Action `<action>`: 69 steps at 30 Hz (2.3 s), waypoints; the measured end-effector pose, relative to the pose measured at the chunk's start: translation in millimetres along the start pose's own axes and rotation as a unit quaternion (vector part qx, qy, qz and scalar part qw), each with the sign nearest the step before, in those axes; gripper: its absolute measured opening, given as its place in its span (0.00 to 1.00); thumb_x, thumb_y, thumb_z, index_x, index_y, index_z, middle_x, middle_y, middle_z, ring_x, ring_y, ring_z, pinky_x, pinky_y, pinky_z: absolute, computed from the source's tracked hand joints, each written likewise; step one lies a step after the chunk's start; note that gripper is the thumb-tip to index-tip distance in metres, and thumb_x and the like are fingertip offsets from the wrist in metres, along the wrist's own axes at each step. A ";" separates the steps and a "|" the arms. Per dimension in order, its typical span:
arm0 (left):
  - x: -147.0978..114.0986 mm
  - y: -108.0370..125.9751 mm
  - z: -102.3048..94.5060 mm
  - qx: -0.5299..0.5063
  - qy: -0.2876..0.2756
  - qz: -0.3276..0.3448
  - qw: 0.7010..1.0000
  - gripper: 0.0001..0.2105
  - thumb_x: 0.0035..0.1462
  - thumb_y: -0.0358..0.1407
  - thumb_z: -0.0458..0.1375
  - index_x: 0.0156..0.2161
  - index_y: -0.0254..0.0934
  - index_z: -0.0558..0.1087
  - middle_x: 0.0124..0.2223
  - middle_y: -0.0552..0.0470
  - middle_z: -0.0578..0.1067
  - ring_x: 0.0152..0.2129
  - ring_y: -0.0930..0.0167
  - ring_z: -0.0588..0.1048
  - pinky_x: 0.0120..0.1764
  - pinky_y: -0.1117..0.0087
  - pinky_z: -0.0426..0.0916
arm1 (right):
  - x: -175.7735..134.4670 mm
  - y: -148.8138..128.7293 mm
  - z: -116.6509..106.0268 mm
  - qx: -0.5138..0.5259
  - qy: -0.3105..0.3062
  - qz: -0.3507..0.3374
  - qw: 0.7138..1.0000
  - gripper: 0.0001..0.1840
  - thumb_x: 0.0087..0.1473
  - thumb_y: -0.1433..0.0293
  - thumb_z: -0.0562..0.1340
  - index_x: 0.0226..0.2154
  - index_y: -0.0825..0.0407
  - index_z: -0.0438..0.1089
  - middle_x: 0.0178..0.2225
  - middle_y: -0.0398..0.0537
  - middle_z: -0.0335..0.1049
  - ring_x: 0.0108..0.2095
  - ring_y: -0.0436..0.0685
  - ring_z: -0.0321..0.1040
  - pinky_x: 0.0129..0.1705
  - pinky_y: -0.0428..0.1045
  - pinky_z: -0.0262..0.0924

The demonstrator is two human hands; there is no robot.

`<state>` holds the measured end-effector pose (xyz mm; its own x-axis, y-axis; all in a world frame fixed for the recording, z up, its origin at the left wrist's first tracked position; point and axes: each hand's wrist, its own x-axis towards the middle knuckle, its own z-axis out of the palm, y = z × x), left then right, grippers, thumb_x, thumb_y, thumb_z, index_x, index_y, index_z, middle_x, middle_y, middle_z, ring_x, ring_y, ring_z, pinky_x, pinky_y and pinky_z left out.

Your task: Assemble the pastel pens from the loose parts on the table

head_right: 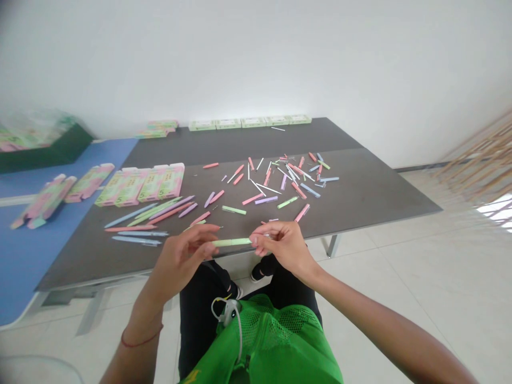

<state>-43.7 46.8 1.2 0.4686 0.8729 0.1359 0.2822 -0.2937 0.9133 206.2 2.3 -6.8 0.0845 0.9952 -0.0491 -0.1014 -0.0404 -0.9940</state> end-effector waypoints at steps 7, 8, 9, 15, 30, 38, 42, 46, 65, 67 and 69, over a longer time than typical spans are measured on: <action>0.0 -3.5 3.9 -0.049 0.026 -0.012 0.998 0.19 0.60 0.42 0.69 0.55 0.39 0.76 0.47 0.45 0.84 0.39 0.65 0.85 0.40 0.68 0.81 | -1.8 -1.0 0.9 -0.010 0.008 -0.004 1.000 0.16 0.43 0.58 0.80 0.29 0.52 0.84 0.20 0.46 0.77 0.20 0.53 0.73 0.23 0.47 0.73; -0.3 -4.0 4.9 -0.050 0.020 -0.027 0.998 0.15 0.63 0.43 0.66 0.51 0.38 0.78 0.41 0.46 0.85 0.34 0.66 0.84 0.36 0.70 0.81 | -1.9 -1.3 1.4 -0.009 0.006 -0.004 1.000 0.16 0.42 0.58 0.81 0.29 0.52 0.84 0.20 0.46 0.77 0.20 0.53 0.73 0.23 0.47 0.73; -0.9 -4.5 6.1 -0.048 0.014 -0.036 0.998 0.12 0.66 0.44 0.64 0.46 0.36 0.80 0.35 0.48 0.84 0.28 0.68 0.83 0.32 0.71 0.80 | -2.0 -1.7 1.8 -0.008 0.006 -0.004 1.000 0.15 0.42 0.59 0.81 0.29 0.52 0.84 0.20 0.46 0.77 0.19 0.52 0.73 0.23 0.47 0.72; -3.8 -6.1 10.4 0.010 0.049 0.045 0.998 0.05 0.62 0.39 0.68 0.40 0.40 0.84 0.36 0.50 0.86 0.33 0.66 0.85 0.38 0.69 0.80 | 0.5 1.5 -0.2 0.021 -0.003 0.048 0.999 0.16 0.42 0.59 0.81 0.25 0.54 0.83 0.19 0.46 0.76 0.16 0.48 0.68 0.19 0.42 0.65; -6.8 -9.5 9.2 0.025 0.040 0.059 0.997 0.07 0.65 0.38 0.66 0.41 0.38 0.85 0.31 0.53 0.85 0.26 0.71 0.84 0.33 0.76 0.78 | 0.5 1.1 4.3 0.036 -0.005 0.083 0.996 0.19 0.38 0.59 0.82 0.23 0.55 0.80 0.18 0.45 0.75 0.15 0.46 0.64 0.16 0.41 0.59; -8.3 -22.5 24.3 -0.110 0.111 0.002 0.988 0.07 0.58 0.37 0.72 0.40 0.37 0.85 0.35 0.50 0.87 0.30 0.66 0.86 0.36 0.72 0.82 | -0.4 3.1 9.7 0.215 -0.049 0.050 0.974 0.24 0.58 0.47 0.70 0.40 0.51 0.83 0.28 0.47 0.77 0.28 0.51 0.70 0.30 0.45 0.68; -11.5 -26.4 34.4 -0.180 0.126 -0.019 0.975 0.08 0.58 0.38 0.72 0.41 0.36 0.84 0.34 0.50 0.86 0.31 0.65 0.87 0.38 0.70 0.83 | -0.5 0.8 21.7 0.296 -0.090 0.035 0.950 0.29 0.66 0.43 0.58 0.39 0.48 0.82 0.43 0.50 0.78 0.47 0.60 0.73 0.50 0.53 0.71; -12.6 -20.1 41.4 -0.178 0.131 -0.020 0.975 0.07 0.58 0.37 0.71 0.40 0.36 0.84 0.33 0.51 0.86 0.29 0.67 0.86 0.36 0.72 0.83 | 1.2 0.4 36.2 0.378 -0.122 0.042 0.917 0.27 0.67 0.44 0.57 0.34 0.46 0.77 0.36 0.47 0.74 0.50 0.62 0.72 0.58 0.59 0.67; -14.3 -11.7 55.3 -0.088 0.167 0.027 0.982 0.04 0.60 0.34 0.70 0.41 0.40 0.85 0.37 0.53 0.86 0.31 0.71 0.84 0.36 0.76 0.79 | -5.9 -11.4 53.3 0.559 -0.032 0.050 0.827 0.25 0.72 0.49 0.52 0.28 0.46 0.58 0.25 0.39 0.53 0.29 0.56 0.57 0.40 0.54 0.65; -13.9 -12.4 55.6 -0.088 0.165 0.029 0.982 0.04 0.60 0.34 0.70 0.41 0.40 0.85 0.37 0.53 0.86 0.32 0.71 0.84 0.37 0.76 0.79 | -6.6 -11.7 53.1 0.560 -0.031 0.051 0.827 0.24 0.72 0.49 0.53 0.28 0.46 0.58 0.25 0.39 0.53 0.29 0.56 0.58 0.41 0.55 0.65; -13.8 -12.8 55.8 -0.087 0.163 0.030 0.982 0.04 0.61 0.34 0.69 0.41 0.40 0.85 0.38 0.53 0.86 0.32 0.71 0.84 0.37 0.76 0.79 | -7.3 -11.5 52.8 0.560 -0.032 0.051 0.826 0.24 0.72 0.50 0.52 0.28 0.46 0.58 0.25 0.39 0.53 0.29 0.56 0.58 0.42 0.55 0.66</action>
<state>-7.0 16.8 -33.8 0.1793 0.9430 0.2803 0.1011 -0.3011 0.9482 154.4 0.2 10.2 -0.0292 0.9959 -0.0856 -0.9618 -0.0513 -0.2688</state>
